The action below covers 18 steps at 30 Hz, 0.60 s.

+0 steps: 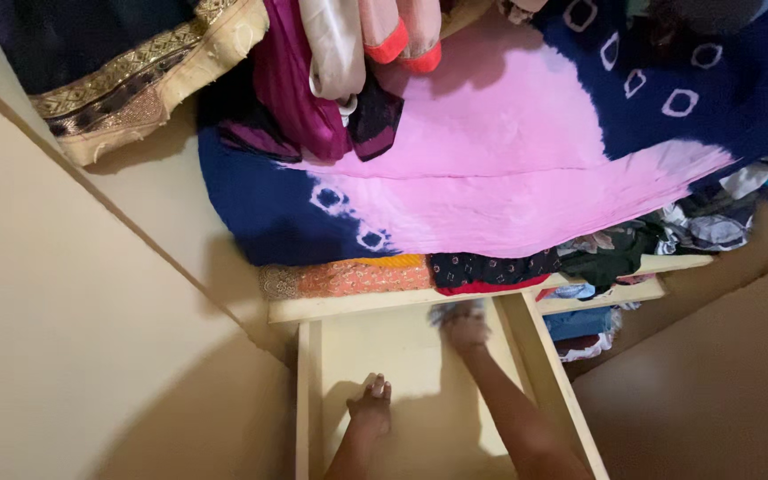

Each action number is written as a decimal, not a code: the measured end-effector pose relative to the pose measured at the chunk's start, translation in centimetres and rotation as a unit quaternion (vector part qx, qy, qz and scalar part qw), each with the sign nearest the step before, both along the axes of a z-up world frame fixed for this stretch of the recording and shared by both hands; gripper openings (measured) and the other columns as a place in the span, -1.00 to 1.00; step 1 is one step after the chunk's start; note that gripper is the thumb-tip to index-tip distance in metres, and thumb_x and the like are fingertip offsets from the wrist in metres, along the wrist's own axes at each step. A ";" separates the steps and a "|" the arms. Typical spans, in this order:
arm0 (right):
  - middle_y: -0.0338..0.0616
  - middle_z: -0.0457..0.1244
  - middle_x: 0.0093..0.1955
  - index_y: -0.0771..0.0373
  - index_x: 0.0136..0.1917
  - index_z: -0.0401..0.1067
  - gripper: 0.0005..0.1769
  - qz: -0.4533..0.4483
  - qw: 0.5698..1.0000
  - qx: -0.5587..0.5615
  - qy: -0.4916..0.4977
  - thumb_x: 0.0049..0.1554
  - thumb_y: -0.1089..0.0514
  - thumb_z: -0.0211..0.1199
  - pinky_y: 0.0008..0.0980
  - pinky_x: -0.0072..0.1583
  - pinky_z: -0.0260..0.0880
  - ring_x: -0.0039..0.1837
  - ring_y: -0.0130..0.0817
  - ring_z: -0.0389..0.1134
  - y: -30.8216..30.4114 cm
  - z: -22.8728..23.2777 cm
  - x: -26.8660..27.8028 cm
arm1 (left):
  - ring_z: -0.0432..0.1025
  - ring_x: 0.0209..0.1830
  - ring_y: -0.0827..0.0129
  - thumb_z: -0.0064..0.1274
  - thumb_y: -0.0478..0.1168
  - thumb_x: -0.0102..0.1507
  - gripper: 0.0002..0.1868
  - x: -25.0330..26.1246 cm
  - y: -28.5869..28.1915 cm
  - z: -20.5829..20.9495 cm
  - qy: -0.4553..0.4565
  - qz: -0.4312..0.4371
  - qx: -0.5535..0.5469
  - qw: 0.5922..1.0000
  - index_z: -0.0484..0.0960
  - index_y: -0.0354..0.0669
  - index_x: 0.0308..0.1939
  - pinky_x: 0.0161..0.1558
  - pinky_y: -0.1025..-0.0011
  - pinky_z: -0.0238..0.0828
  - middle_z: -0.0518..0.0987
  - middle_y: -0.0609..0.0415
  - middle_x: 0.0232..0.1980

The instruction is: The person wipes the inside of a wooden drawer with a cloth, then wipes the covers of two books and places them into the drawer.

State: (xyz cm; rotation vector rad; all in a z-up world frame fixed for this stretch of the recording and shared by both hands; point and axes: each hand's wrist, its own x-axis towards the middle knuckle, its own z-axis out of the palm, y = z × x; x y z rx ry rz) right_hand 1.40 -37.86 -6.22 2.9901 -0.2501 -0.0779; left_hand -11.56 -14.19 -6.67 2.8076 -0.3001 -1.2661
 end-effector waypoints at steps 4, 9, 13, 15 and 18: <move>0.00 0.35 0.29 -0.19 0.35 0.43 -0.51 0.362 0.932 0.029 -0.008 0.17 0.05 0.00 0.07 0.16 0.51 0.23 -0.06 0.46 2.5 0.2 -2.5 | -0.26 0.73 0.21 -0.11 -0.18 0.35 -0.07 -0.1 0.1 -1.4 -0.018 0.015 -0.002 1.000 -0.35 0.06 0.66 0.49 -0.34 -0.01 -0.49 0.22 0.73; 0.17 -0.16 0.66 -0.28 0.63 0.06 -0.35 0.096 0.991 0.084 0.029 0.30 0.05 -0.15 0.13 0.27 0.41 0.49 0.20 0.16 0.7 1.3 -2.8 | -0.32 0.73 0.26 -0.12 -0.24 0.35 -0.03 -0.1 0.0 -0.4 0.007 0.010 0.016 1.000 -0.42 0.13 0.67 0.53 -0.27 -0.05 -0.55 0.28 0.72; 0.25 0.13 0.49 0.04 0.48 0.30 -0.38 0.195 0.981 -0.014 0.000 0.16 -0.01 -0.06 0.23 0.27 0.38 0.43 0.22 0.24 -2.1 1.4 -3.9 | -0.29 0.73 0.27 -0.09 -0.23 0.34 -0.05 -0.9 0.0 1.1 -0.003 0.012 0.012 1.000 -0.34 0.09 0.67 0.52 -0.26 -0.03 -0.51 0.26 0.73; 0.27 0.15 0.45 0.08 0.50 0.23 -0.33 0.159 0.981 -0.010 0.111 0.11 0.01 0.03 0.19 0.26 0.39 0.39 0.22 0.26 -4.0 1.7 -4.7 | -0.28 0.73 0.27 -0.09 -0.25 0.33 -0.06 -0.6 -0.1 1.7 -0.010 0.009 0.003 1.000 -0.31 0.07 0.67 0.52 -0.24 -0.01 -0.49 0.25 0.73; 0.30 0.18 0.39 0.14 0.53 0.13 -0.21 0.092 0.986 0.034 0.137 0.04 0.03 0.17 0.14 0.25 0.40 0.33 0.22 0.30 -6.0 1.9 -7.3 | -0.27 0.73 0.25 -0.14 -0.30 0.32 -0.07 -0.7 0.5 2.1 -0.015 0.009 -0.008 1.000 -0.29 0.09 0.67 0.52 -0.19 0.02 -0.47 0.26 0.73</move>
